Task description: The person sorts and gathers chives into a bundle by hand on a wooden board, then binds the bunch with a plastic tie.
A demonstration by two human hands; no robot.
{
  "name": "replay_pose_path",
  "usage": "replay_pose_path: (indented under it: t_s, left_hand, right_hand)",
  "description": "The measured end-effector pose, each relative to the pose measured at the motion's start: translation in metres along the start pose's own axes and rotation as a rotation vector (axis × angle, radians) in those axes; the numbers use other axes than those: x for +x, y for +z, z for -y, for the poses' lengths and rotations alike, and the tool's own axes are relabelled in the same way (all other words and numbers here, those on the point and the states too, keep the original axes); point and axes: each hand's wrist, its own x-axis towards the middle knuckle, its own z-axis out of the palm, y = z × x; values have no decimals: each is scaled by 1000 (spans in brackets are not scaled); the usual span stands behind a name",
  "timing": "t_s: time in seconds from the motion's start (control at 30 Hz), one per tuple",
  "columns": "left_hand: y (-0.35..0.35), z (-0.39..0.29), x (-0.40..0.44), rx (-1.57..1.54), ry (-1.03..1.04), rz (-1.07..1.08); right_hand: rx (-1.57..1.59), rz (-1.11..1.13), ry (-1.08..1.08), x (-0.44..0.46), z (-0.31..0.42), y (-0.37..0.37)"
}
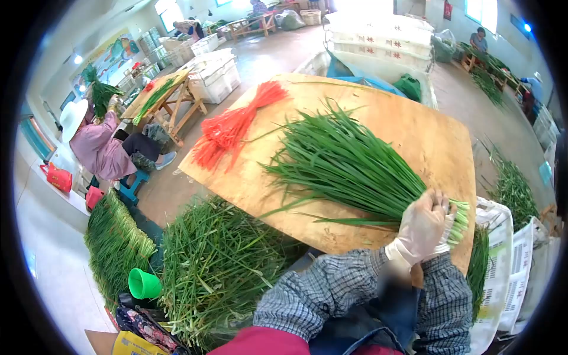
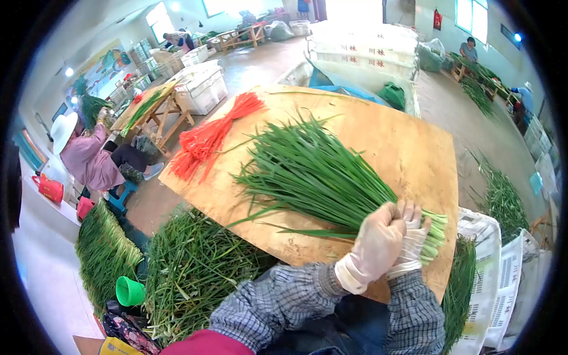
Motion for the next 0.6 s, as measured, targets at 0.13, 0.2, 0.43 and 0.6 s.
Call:
replay_pose_path:
  t_s: [0.13, 0.2, 0.43, 0.6]
  left_hand:
    - [3, -8, 23, 202, -97, 109]
    - [-9, -22, 29, 123, -104, 165]
    - [-64, -24, 12, 140, -70, 319]
    - [-63, -15, -2, -299, -227, 315]
  right_hand:
    - [324, 322, 47, 17, 3, -63]
    - [215, 59, -61, -6, -3, -41]
    - [394, 172, -58, 14, -12, -84]
    - [432, 78, -19, 13, -8, -74]
